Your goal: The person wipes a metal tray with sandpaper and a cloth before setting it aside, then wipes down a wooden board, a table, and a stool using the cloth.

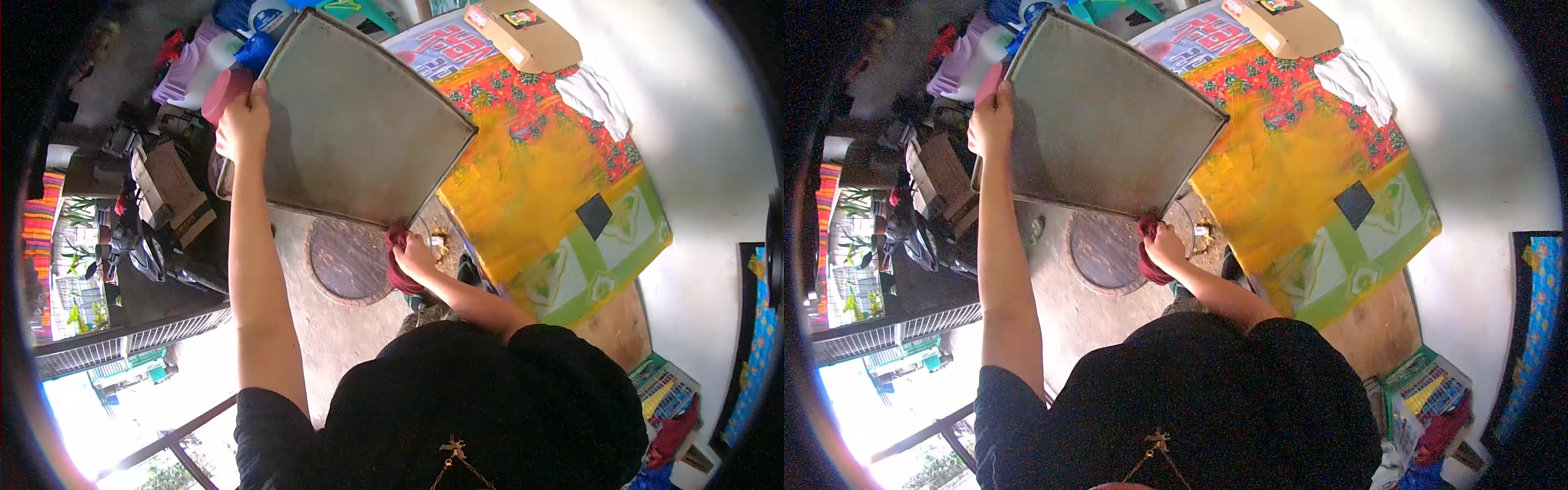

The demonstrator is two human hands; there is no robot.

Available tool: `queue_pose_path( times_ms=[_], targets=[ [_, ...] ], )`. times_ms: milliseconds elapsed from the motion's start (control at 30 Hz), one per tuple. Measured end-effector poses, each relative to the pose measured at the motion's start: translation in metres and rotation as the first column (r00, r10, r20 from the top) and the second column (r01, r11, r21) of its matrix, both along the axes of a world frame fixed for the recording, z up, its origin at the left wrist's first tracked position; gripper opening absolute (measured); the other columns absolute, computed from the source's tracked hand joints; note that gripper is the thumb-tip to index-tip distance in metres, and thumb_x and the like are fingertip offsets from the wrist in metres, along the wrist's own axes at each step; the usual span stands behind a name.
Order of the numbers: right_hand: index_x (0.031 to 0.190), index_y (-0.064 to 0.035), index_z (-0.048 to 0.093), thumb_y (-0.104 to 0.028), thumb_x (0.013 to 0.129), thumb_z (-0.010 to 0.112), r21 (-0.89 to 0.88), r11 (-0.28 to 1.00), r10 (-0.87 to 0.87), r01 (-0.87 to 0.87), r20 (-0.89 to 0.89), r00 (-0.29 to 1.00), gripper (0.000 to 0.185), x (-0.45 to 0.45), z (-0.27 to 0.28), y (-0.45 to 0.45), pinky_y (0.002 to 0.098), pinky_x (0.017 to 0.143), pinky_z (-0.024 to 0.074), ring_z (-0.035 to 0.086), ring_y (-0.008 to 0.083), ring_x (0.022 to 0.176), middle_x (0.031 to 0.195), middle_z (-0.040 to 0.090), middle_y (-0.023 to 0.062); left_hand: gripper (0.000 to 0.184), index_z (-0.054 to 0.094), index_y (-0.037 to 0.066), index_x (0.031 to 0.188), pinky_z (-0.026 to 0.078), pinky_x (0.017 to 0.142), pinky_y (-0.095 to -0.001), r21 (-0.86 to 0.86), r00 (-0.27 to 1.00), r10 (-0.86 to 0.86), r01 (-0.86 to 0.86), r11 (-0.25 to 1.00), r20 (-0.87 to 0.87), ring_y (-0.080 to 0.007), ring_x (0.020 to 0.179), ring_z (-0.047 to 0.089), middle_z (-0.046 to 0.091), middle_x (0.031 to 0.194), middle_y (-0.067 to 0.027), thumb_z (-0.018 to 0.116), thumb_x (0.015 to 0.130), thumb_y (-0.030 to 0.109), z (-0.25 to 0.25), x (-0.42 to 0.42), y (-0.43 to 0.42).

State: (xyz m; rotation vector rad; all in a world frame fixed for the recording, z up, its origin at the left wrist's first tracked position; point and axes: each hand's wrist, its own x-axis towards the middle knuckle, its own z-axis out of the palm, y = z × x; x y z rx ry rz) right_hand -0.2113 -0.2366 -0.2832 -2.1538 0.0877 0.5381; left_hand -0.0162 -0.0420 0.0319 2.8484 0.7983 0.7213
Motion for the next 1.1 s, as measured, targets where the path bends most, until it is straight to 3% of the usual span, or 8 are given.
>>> queue_pose_path(
  times_ms=[167,367,533,667,767,833,1000,1100],
  targets=[
    [0.112,-0.0016,0.064,-0.033,0.078,0.064,0.426,0.895,0.195,-0.130,-0.113,0.974,0.046,0.029,-0.029,-0.026,0.0398,0.089,0.0485,0.065,0.0327,0.100,0.104,0.068,0.0213,0.058,0.071,0.023,0.107,0.049,0.085,-0.0468,-0.031,0.996,-0.083,0.084,0.996,0.036,-0.0372,0.098,0.065,0.070,0.100,-0.0145,0.044,0.085,0.070,-0.008,0.007,0.014],
    [0.113,-0.0015,0.061,-0.015,0.083,0.062,0.703,0.661,-0.324,0.264,-0.050,0.945,0.033,0.082,0.067,-0.107,0.0345,0.085,0.0479,0.062,0.0190,0.092,0.097,0.067,0.0117,0.062,0.071,0.015,0.108,0.047,0.089,-0.0460,-0.253,1.000,-0.016,0.013,0.967,-0.011,-0.0362,0.106,0.062,0.068,0.108,-0.0168,0.046,0.086,0.067,-0.028,0.012,0.035],
    [0.120,-0.0021,0.057,-0.016,0.083,0.064,0.569,0.706,-0.689,0.422,0.414,0.594,0.041,0.161,0.112,-0.174,0.0365,0.087,0.0473,0.063,0.0244,0.097,0.102,0.065,0.0146,0.062,0.071,0.006,0.102,0.047,0.085,-0.0453,-0.392,0.989,-0.078,0.121,0.912,0.125,-0.0379,0.097,0.064,0.068,0.097,-0.0214,0.051,0.086,0.063,-0.047,0.001,0.055],
    [0.126,-0.0030,0.055,-0.025,0.082,0.069,0.316,0.720,-0.594,0.618,0.741,0.313,0.051,0.229,0.136,-0.205,0.0375,0.088,0.0475,0.063,0.0249,0.100,0.109,0.065,0.0153,0.060,0.072,0.001,0.097,0.047,0.076,-0.0432,-0.507,0.965,-0.071,0.194,0.840,0.252,-0.0335,0.081,0.065,0.068,0.083,-0.0198,0.055,0.088,0.058,-0.056,-0.019,0.058],
    [0.126,-0.0032,0.056,-0.031,0.080,0.073,0.749,0.531,-0.768,0.397,0.228,0.598,0.056,0.243,0.150,-0.215,0.0378,0.090,0.0469,0.063,0.0250,0.103,0.113,0.065,0.0146,0.056,0.072,-0.001,0.090,0.045,0.069,-0.0401,-0.544,0.920,-0.023,0.251,0.801,0.391,-0.0239,0.067,0.060,0.065,0.070,-0.0151,0.057,0.090,0.052,-0.040,-0.043,0.037],
    [0.126,-0.0023,0.056,-0.031,0.080,0.073,0.579,0.748,-0.581,0.326,0.333,0.743,0.057,0.243,0.128,-0.218,0.0359,0.091,0.0470,0.063,0.0241,0.104,0.116,0.065,0.0129,0.056,0.071,-0.002,0.089,0.045,0.067,-0.0388,-0.583,0.898,0.054,0.237,0.777,0.437,-0.0209,0.064,0.058,0.064,0.068,-0.0133,0.057,0.091,0.052,-0.034,-0.045,0.037],
    [0.123,-0.0007,0.056,-0.015,0.082,0.072,0.876,0.418,-0.613,0.240,0.077,0.787,0.047,0.177,0.113,-0.170,0.0362,0.089,0.0488,0.062,0.0202,0.102,0.113,0.064,0.0104,0.044,0.065,-0.007,0.078,0.042,0.058,-0.0318,-0.713,0.671,0.282,0.542,0.444,0.686,-0.0133,0.062,0.052,0.062,0.071,-0.0053,0.060,0.096,0.033,-0.037,-0.038,0.055],
    [0.129,-0.0065,0.048,-0.005,0.085,0.066,0.935,0.189,-0.722,0.300,-0.075,0.688,0.047,0.185,0.090,-0.162,0.0364,0.083,0.0527,0.061,0.0195,0.100,0.114,0.060,0.0060,0.042,0.066,-0.006,0.079,0.044,0.059,-0.0320,-0.735,0.694,0.306,0.476,0.483,0.651,-0.0132,0.063,0.053,0.063,0.072,-0.0054,0.061,0.096,0.032,-0.053,-0.033,0.058]
  ],
)
